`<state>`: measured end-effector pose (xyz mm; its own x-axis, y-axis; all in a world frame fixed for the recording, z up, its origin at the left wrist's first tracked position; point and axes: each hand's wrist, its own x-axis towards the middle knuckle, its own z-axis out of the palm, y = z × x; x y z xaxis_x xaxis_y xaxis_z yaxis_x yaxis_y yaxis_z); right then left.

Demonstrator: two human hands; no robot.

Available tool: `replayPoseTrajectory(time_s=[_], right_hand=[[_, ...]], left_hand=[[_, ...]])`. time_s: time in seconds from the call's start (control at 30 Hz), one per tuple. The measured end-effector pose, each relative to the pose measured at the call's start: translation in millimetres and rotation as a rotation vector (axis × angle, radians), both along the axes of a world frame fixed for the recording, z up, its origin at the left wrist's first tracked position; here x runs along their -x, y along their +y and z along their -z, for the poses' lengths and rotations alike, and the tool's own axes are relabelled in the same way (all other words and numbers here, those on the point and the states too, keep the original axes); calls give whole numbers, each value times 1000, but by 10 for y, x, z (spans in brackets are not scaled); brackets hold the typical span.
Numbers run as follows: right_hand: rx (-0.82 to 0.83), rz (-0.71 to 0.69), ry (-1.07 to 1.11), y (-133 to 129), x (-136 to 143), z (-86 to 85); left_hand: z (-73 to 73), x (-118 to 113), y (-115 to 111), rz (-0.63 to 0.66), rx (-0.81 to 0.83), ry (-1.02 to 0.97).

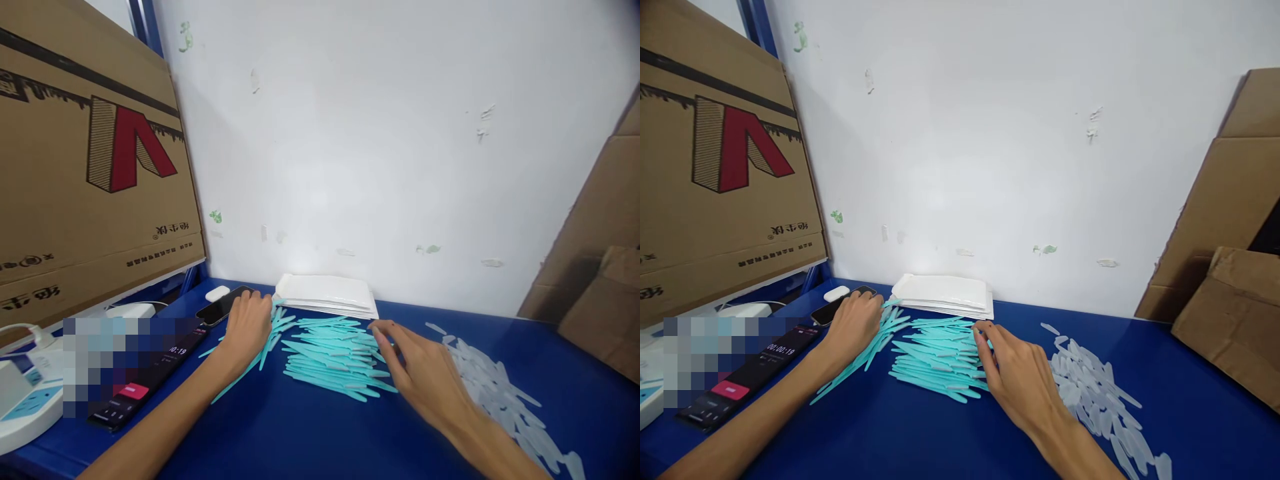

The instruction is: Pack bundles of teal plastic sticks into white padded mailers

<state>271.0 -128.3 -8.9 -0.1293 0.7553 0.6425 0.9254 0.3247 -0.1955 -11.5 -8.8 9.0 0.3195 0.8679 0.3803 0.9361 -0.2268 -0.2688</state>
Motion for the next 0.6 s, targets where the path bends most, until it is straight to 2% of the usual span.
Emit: replayPoseTrajectory(time_s=[0.2,0.33,0.4,0.53,0.6], right_hand=[[80,-29,28,5,32,23],[92,-14,16,15,19,17],[84,-4,-8,21,11,24],[60,20,-95,39,6,59],[58,21,-129,53,4,79]], left_hand=[[55,18,4,-69,88,10],[48,-70,-29,-8,72,5],[58,-130,-50,128,68,-25],[136,-237,-123,531,90,-77],[196,-271,-158,657,105,-70]])
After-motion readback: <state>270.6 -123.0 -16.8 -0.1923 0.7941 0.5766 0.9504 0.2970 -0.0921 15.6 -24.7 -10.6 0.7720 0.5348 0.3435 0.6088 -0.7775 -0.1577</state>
